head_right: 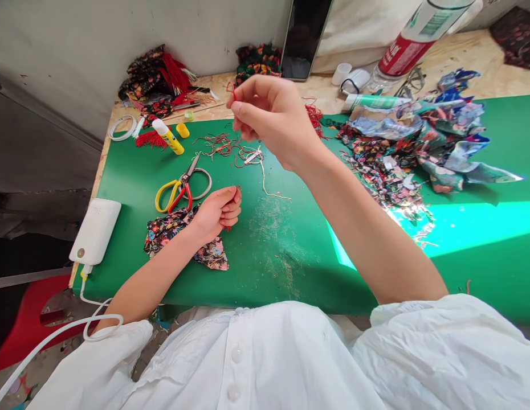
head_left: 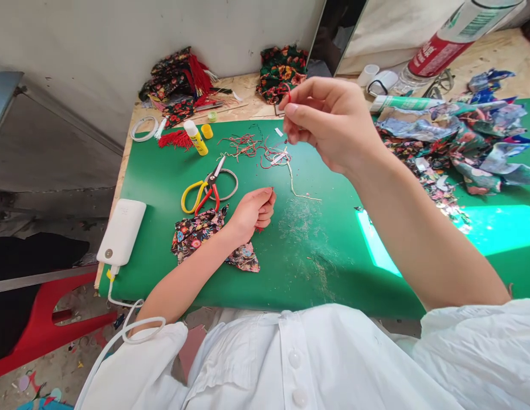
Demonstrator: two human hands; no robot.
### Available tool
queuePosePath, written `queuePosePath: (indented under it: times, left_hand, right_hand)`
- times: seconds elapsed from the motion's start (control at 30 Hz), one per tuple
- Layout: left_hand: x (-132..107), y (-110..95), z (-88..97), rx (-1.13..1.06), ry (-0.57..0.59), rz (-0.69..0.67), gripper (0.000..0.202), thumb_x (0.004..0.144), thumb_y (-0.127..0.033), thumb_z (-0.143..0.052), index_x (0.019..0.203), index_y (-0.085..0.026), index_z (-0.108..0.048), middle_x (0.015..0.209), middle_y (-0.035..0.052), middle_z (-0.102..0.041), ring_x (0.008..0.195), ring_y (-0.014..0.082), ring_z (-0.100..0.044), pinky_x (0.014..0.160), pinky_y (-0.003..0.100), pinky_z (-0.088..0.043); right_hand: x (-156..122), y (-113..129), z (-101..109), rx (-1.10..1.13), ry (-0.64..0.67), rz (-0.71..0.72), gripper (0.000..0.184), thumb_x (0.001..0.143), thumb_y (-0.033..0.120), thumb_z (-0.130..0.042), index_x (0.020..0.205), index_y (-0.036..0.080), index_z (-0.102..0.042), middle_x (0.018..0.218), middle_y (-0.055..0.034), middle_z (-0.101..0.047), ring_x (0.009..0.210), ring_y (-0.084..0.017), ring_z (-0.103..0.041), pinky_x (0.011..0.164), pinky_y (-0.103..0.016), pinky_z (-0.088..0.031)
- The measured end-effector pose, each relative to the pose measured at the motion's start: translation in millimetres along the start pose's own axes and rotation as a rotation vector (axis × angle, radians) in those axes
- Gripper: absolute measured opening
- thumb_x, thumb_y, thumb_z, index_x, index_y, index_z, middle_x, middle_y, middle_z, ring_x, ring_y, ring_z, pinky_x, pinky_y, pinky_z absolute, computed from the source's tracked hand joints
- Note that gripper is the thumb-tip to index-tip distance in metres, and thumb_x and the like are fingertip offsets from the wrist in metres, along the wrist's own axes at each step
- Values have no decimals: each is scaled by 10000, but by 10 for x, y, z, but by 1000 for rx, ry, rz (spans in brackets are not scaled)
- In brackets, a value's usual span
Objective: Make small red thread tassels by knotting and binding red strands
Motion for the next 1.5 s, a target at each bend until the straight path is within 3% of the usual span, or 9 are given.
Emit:
queuePosePath:
  times: [0.23, 0.43, 0.6, 0.7, 0.77, 0.87, 0.97, 1.23, 1.5]
  left_hand:
    - [6, 0, -10, 30, 18, -13, 320, 947, -231, -403, 637, -154, -425, 490, -90, -220, 373, 23, -157, 363, 132, -128]
    - [-6, 2, -25, 73, 8, -43, 316, 950, -240, -401, 646, -157, -422, 475, -96, -229, 364, 19, -152, 364, 123, -138]
    - [12, 22, -35, 116, 15, -72, 306, 946, -257, -414, 658, -156, -438, 469, -98, -242, 362, 17, -153, 364, 121, -136]
    - [12, 2, -26, 100, -18, -82, 317, 955, -224, -379, 649, -158, -425, 462, -100, -227, 361, 21, -147, 366, 127, -131]
    - [9, -8, -26, 92, -31, -79, 321, 955, -210, -373, 643, -158, -421, 458, -100, -223, 362, 22, -147, 366, 128, -127]
    - [15, 6, -29, 87, -24, -62, 322, 954, -198, -369, 639, -155, -423, 452, -100, -229, 360, 21, -140, 363, 127, -122]
    - [28, 34, -26, 79, -4, -50, 319, 951, -211, -382, 641, -155, -429, 454, -100, -231, 358, 20, -139, 359, 125, -126]
    - [12, 12, -35, 75, 8, -53, 322, 952, -224, -387, 641, -155, -434, 465, -99, -225, 366, 20, -138, 361, 122, -124]
    - [-2, 26, -54, 86, -3, -22, 339, 958, -217, -367, 630, -155, -422, 461, -101, -206, 367, 20, -125, 363, 125, -120]
  right_hand:
    - [-439, -73, -21, -38, 54, -32, 94, 812, 274, -614, 789, 193, -572, 643, 4, -542, 527, -87, -433, 484, -263, -351]
    - [-895, -378, -133, -95, 97, -170, 219, 832, 406, -600, 792, 191, -606, 596, 27, -487, 491, -75, -340, 447, -248, -240]
    - [-970, -543, -175, -172, 75, -184, 212, 857, 367, -565, 804, 170, -622, 563, 44, -447, 502, -69, -324, 488, -242, -231]
    - [-831, -526, -173, -327, 93, -86, 195, 860, 325, -560, 779, 164, -633, 517, 56, -403, 502, -70, -308, 515, -242, -243]
    - [-672, -522, -173, -414, 102, -15, 176, 856, 297, -560, 786, 158, -642, 552, 37, -476, 524, -77, -360, 545, -243, -278]
    - [-368, -547, -223, -558, 132, 94, 171, 858, 264, -542, 855, 160, -678, 714, -26, -619, 639, -122, -486, 635, -269, -348]
    - [-46, -605, -360, -795, 208, 202, 230, 867, 329, -544, 880, 172, -713, 940, -98, -664, 855, -220, -546, 791, -364, -367]
    - [683, -709, -768, -1037, 255, 255, 235, 876, 266, -501, 980, 213, -705, 1012, -117, -644, 1006, -292, -526, 858, -428, -366]
    - [1035, -804, -1166, -1162, 318, 179, 219, 796, 222, -607, 997, 164, -672, 1160, -145, -593, 1153, -320, -440, 936, -429, -324]
Point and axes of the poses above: each hand's wrist, its own x-axis towards the middle knuckle, its own z-axis out of the back of the hand, y = z × x, the point moved 8 cm from there along x, towards the middle knuckle
